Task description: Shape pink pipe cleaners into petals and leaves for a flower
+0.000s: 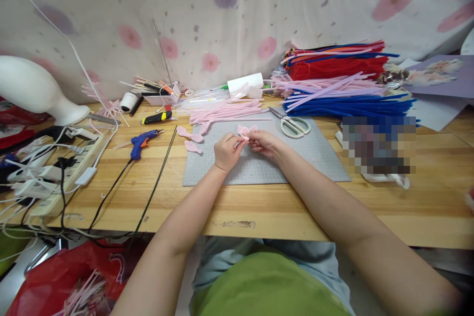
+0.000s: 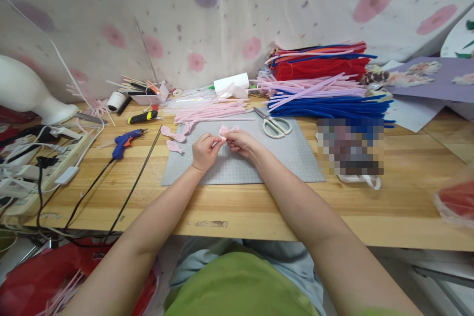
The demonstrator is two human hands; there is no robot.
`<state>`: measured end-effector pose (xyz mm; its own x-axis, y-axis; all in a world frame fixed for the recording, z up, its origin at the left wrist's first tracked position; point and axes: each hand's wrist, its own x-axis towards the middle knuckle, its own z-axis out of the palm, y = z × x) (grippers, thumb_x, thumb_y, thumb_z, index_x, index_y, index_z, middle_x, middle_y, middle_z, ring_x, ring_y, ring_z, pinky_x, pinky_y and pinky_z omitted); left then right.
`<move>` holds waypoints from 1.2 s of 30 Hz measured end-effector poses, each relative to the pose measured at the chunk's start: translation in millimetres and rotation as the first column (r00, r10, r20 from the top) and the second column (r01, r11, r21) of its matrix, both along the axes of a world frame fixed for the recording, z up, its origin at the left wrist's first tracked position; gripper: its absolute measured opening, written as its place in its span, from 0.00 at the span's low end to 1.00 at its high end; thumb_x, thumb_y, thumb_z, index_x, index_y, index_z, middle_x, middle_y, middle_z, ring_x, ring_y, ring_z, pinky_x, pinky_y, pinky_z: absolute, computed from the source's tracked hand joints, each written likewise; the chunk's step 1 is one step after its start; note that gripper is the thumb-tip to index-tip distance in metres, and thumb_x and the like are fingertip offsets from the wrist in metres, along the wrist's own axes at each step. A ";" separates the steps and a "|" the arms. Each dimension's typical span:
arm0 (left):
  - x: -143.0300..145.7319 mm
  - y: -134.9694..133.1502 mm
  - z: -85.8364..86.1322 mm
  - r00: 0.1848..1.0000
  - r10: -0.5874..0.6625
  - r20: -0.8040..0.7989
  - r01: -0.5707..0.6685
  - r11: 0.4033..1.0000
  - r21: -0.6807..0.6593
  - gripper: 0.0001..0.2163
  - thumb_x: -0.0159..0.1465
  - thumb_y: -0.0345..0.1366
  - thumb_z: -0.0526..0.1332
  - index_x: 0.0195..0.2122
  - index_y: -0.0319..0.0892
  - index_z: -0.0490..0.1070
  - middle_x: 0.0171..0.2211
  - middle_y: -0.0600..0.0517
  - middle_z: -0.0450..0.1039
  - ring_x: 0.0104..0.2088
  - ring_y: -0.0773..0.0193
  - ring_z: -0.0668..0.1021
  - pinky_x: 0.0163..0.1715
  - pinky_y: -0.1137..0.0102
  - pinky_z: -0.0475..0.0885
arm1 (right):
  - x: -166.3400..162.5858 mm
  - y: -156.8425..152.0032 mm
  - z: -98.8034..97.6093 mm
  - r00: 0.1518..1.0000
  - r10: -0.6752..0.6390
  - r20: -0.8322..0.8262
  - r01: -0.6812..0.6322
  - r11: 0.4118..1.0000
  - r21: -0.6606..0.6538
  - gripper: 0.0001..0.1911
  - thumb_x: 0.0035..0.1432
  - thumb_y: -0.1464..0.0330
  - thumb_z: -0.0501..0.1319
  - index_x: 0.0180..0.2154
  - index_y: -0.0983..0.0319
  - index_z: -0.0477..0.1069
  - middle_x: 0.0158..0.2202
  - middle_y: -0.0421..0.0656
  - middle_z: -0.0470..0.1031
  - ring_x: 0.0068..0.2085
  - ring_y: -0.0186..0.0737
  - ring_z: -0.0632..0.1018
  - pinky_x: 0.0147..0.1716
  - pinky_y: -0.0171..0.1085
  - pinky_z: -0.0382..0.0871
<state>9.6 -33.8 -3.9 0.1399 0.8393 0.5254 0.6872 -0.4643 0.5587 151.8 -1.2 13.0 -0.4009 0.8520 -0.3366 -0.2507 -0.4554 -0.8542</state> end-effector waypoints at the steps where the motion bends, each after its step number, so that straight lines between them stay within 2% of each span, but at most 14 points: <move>1: -0.1 0.5 -1.2 1.000 0.002 -0.011 -0.002 0.999 0.034 0.12 0.59 0.44 0.55 0.29 0.43 0.73 0.26 0.49 0.67 0.31 0.65 0.71 0.34 0.72 0.61 | -0.5 -0.4 0.5 1.000 0.006 0.002 -0.006 1.000 -0.005 0.17 0.40 0.69 0.67 0.19 0.64 0.57 0.13 0.32 0.54 0.14 0.20 0.53 0.10 0.23 0.39; 6: -0.9 5.4 -5.8 1.000 0.027 0.010 -0.029 0.987 0.156 0.11 0.58 0.43 0.57 0.26 0.42 0.72 0.22 0.52 0.65 0.27 0.68 0.69 0.29 0.73 0.61 | -5.9 -2.6 0.8 0.999 -0.022 0.031 0.022 1.000 0.016 0.18 0.41 0.65 0.68 0.19 0.64 0.58 0.13 0.33 0.54 0.15 0.20 0.54 0.10 0.23 0.40; 10: -3.5 11.6 -5.1 0.988 0.122 0.094 -0.130 0.987 0.089 0.10 0.56 0.42 0.59 0.26 0.42 0.73 0.20 0.55 0.60 0.24 0.69 0.66 0.27 0.73 0.60 | -6.6 -0.9 -1.2 0.987 -0.158 0.022 0.156 0.983 0.096 0.20 0.44 0.54 0.63 0.22 0.64 0.63 0.16 0.35 0.59 0.16 0.23 0.57 0.11 0.25 0.43; 12: -5.8 15.7 -4.3 0.972 0.188 0.138 -0.189 0.982 -0.008 0.08 0.56 0.40 0.60 0.29 0.42 0.74 0.20 0.56 0.59 0.24 0.70 0.65 0.26 0.74 0.59 | -2.0 2.4 -4.2 0.953 -0.297 0.055 0.284 0.943 0.173 0.22 0.45 0.50 0.60 0.25 0.64 0.65 0.17 0.35 0.59 0.16 0.24 0.56 0.11 0.27 0.43; 14: -8.0 20.2 -4.0 0.954 0.258 0.152 -0.241 0.963 -0.120 0.07 0.56 0.39 0.60 0.31 0.42 0.75 0.21 0.56 0.59 0.24 0.70 0.65 0.26 0.74 0.59 | 5.4 6.8 -9.4 0.886 -0.444 0.131 0.394 0.872 0.291 0.23 0.45 0.48 0.59 0.26 0.63 0.66 0.16 0.34 0.57 0.15 0.24 0.55 0.12 0.29 0.43; 17: -9.3 25.8 -4.3 0.934 0.346 0.091 -0.315 0.916 -0.248 0.08 0.55 0.38 0.60 0.33 0.43 0.75 0.24 0.54 0.62 0.25 0.69 0.66 0.26 0.73 0.59 | 16.8 13.1 -20.3 0.791 -0.566 0.232 0.417 0.776 0.473 0.24 0.45 0.46 0.56 0.26 0.62 0.67 0.16 0.34 0.57 0.15 0.26 0.55 0.14 0.30 0.46; 20: -8.1 28.3 -5.4 0.929 0.369 -0.025 -0.360 0.884 -0.299 0.08 0.55 0.39 0.60 0.32 0.45 0.76 0.27 0.53 0.65 0.27 0.67 0.68 0.26 0.72 0.58 | 22.2 16.8 -30.0 0.756 -0.583 0.299 0.357 0.749 0.558 0.26 0.46 0.45 0.53 0.26 0.62 0.67 0.15 0.34 0.57 0.16 0.27 0.57 0.16 0.31 0.49; 23: -6.1 27.6 -6.6 0.929 0.354 -0.111 -0.371 0.884 -0.283 0.08 0.55 0.40 0.60 0.32 0.47 0.76 0.29 0.52 0.67 0.30 0.65 0.70 0.26 0.72 0.58 | 22.0 17.2 -34.9 0.754 -0.558 0.346 0.276 0.747 0.605 0.26 0.47 0.45 0.52 0.26 0.62 0.68 0.15 0.34 0.58 0.17 0.29 0.59 0.18 0.31 0.51; 29: -7.1 17.0 -3.3 0.912 0.331 -0.243 -0.390 0.883 -0.260 0.10 0.57 0.40 0.56 0.37 0.48 0.75 0.31 0.52 0.69 0.31 0.64 0.72 0.28 0.71 0.61 | 21.6 13.7 -34.7 0.767 -0.539 0.348 0.253 0.752 0.608 0.26 0.47 0.45 0.52 0.27 0.63 0.69 0.16 0.35 0.59 0.18 0.29 0.60 0.18 0.32 0.52; 32: -20.4 15.6 7.1 0.897 0.335 -0.289 -0.404 0.887 -0.225 0.14 0.57 0.41 0.55 0.41 0.47 0.74 0.32 0.51 0.71 0.33 0.63 0.73 0.31 0.70 0.63 | 22.4 13.5 -34.9 0.771 -0.536 0.345 0.261 0.759 0.596 0.26 0.46 0.45 0.52 0.27 0.63 0.69 0.16 0.35 0.59 0.18 0.29 0.60 0.18 0.32 0.52; 36: -56.0 31.6 29.5 0.835 0.443 -0.326 -0.500 0.858 -0.117 0.16 0.58 0.36 0.52 0.47 0.46 0.69 0.40 0.49 0.71 0.41 0.61 0.72 0.38 0.69 0.64 | 22.8 15.6 -37.1 0.768 -0.540 0.344 0.268 0.759 0.593 0.26 0.46 0.45 0.53 0.27 0.63 0.69 0.16 0.35 0.59 0.18 0.29 0.60 0.18 0.32 0.53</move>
<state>-46.4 -2.2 25.6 -0.1833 0.9190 0.3490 0.9336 0.0515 0.3546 174.6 14.4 -24.1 0.1163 0.9856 0.1224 0.1826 0.0999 -0.9781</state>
